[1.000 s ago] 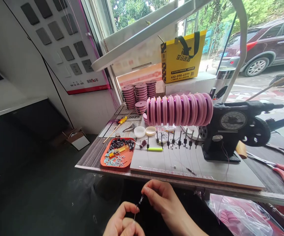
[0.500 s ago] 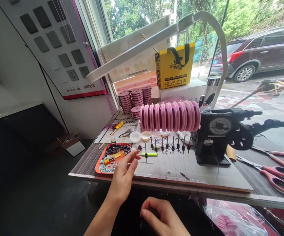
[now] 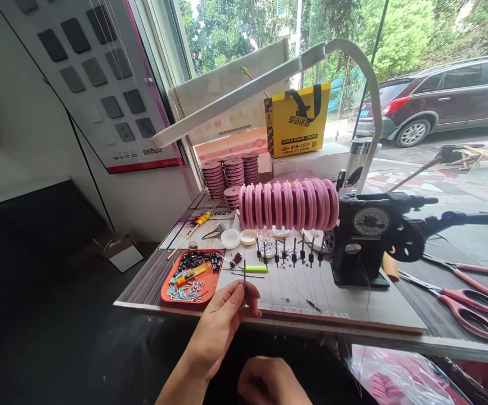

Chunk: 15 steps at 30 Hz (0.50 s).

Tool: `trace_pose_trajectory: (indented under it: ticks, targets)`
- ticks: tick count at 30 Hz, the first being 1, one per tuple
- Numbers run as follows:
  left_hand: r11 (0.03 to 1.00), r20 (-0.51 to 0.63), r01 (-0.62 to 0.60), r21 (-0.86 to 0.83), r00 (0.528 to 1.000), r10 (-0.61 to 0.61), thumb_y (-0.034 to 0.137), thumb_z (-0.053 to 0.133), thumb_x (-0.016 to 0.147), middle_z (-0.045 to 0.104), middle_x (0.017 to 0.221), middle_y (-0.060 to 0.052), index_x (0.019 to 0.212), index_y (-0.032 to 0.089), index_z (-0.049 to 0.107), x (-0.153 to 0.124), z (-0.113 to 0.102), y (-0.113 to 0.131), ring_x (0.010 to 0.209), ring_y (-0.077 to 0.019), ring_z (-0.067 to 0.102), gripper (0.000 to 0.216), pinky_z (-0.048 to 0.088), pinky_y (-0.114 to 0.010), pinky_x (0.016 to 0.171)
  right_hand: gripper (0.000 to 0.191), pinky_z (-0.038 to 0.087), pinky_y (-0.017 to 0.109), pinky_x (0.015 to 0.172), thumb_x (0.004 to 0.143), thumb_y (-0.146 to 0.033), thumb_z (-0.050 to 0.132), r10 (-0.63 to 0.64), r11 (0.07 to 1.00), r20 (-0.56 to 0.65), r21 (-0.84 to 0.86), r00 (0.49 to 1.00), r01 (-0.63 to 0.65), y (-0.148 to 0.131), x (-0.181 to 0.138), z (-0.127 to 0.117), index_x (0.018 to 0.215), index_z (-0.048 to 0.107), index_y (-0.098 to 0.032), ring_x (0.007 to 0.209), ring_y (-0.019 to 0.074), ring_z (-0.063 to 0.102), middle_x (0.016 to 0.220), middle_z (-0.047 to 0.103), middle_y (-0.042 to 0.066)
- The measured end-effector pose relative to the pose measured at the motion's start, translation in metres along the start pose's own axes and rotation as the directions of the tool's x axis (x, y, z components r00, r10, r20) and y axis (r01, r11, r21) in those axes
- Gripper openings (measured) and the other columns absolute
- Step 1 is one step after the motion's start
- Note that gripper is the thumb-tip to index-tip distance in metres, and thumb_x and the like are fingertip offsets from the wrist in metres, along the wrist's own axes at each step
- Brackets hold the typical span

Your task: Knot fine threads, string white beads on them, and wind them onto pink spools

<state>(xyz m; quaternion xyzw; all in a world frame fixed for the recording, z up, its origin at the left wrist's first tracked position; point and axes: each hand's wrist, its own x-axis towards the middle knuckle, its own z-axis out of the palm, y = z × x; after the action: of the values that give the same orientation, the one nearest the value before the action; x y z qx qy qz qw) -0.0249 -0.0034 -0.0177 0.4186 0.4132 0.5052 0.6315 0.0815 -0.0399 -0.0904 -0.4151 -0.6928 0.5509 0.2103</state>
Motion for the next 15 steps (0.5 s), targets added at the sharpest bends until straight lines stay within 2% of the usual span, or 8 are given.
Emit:
trace_pose_trajectory:
  ticks: [3, 5, 7, 9, 11, 13, 15]
  targets:
    - [0.997, 0.046, 0.000, -0.078, 0.999, 0.004, 0.031, 0.048, 0.084, 0.048, 0.058, 0.001, 0.068, 0.014, 0.054, -0.006, 0.003, 0.000, 0.056, -0.0097, 0.044, 0.024, 0.036, -0.025, 0.062, 0.013, 0.035, 0.021, 0.056, 0.073, -0.024, 0.048, -0.069, 0.996, -0.066, -0.062, 0.995, 0.065, 0.000, -0.005, -0.018, 0.063, 0.053, -0.016, 0.059, 0.0125, 0.047, 0.061, 0.053, 0.000]
    - [0.989, 0.067, 0.013, -0.149, 0.998, -0.003, 0.029, 0.046, 0.085, 0.046, 0.053, 0.002, 0.068, 0.014, 0.052, -0.011, 0.003, 0.000, 0.052, -0.0086, 0.041, 0.024, 0.034, -0.023, 0.057, 0.016, 0.037, 0.023, 0.058, 0.077, -0.031, 0.049, -0.130, 0.992, -0.168, -0.023, 0.977, 0.128, -0.015, -0.007, -0.042, 0.075, 0.057, -0.017, 0.062, 0.0139, 0.049, 0.067, 0.057, 0.002]
    - [0.976, 0.077, 0.023, -0.217, 0.997, -0.006, 0.028, 0.045, 0.086, 0.044, 0.051, 0.003, 0.069, 0.013, 0.052, -0.016, 0.004, -0.002, 0.049, -0.0077, 0.040, 0.024, 0.033, -0.022, 0.054, 0.025, 0.038, 0.023, 0.055, 0.082, -0.039, 0.045, -0.130, 0.978, -0.275, 0.124, 0.953, 0.169, -0.040, -0.003, -0.067, 0.091, 0.056, -0.018, 0.058, 0.0119, 0.048, 0.075, 0.058, 0.002]
    - [0.963, 0.071, 0.030, -0.267, 0.997, -0.011, 0.030, 0.047, 0.085, 0.044, 0.050, 0.003, 0.068, 0.013, 0.052, -0.020, 0.003, -0.007, 0.046, -0.0068, 0.038, 0.024, 0.032, -0.021, 0.050, 0.033, 0.036, 0.022, 0.048, 0.080, -0.044, 0.050, -0.121, 0.922, -0.262, 0.329, 0.958, 0.206, -0.066, 0.008, -0.085, 0.103, 0.051, -0.020, 0.048, 0.0069, 0.044, 0.087, 0.058, 0.002]
    - [0.948, 0.065, 0.063, -0.311, 0.997, -0.044, 0.034, 0.053, 0.081, 0.044, 0.047, 0.003, 0.067, 0.013, 0.052, -0.025, 0.000, -0.017, 0.043, -0.0063, 0.038, 0.025, 0.031, -0.020, 0.046, 0.035, 0.036, 0.021, 0.045, 0.076, -0.044, 0.056, -0.140, 0.829, -0.203, 0.511, 0.969, 0.227, -0.085, 0.023, -0.092, 0.101, 0.051, -0.020, 0.044, 0.0048, 0.045, 0.089, 0.058, 0.002]
    - [0.929, 0.086, 0.117, -0.350, 0.992, -0.093, 0.039, 0.059, 0.076, 0.045, 0.044, 0.004, 0.065, 0.013, 0.052, -0.030, -0.005, -0.030, 0.038, -0.0058, 0.038, 0.029, 0.029, -0.019, 0.041, 0.032, 0.035, 0.020, 0.041, 0.073, -0.042, 0.061, -0.149, 0.752, -0.169, 0.620, 0.974, 0.223, -0.092, 0.037, -0.090, 0.090, 0.052, -0.017, 0.041, 0.0050, 0.046, 0.076, 0.060, 0.001]
    - [0.909, 0.117, 0.162, -0.384, 0.985, -0.127, 0.043, 0.061, 0.073, 0.046, 0.041, 0.004, 0.063, 0.014, 0.051, -0.037, -0.012, -0.044, 0.033, -0.0055, 0.038, 0.032, 0.028, -0.018, 0.038, 0.030, 0.032, 0.019, 0.039, 0.071, -0.041, 0.063, -0.132, 0.706, -0.191, 0.671, 0.973, 0.228, -0.090, 0.046, -0.083, 0.081, 0.052, -0.016, 0.039, 0.0056, 0.046, 0.064, 0.059, -0.001]
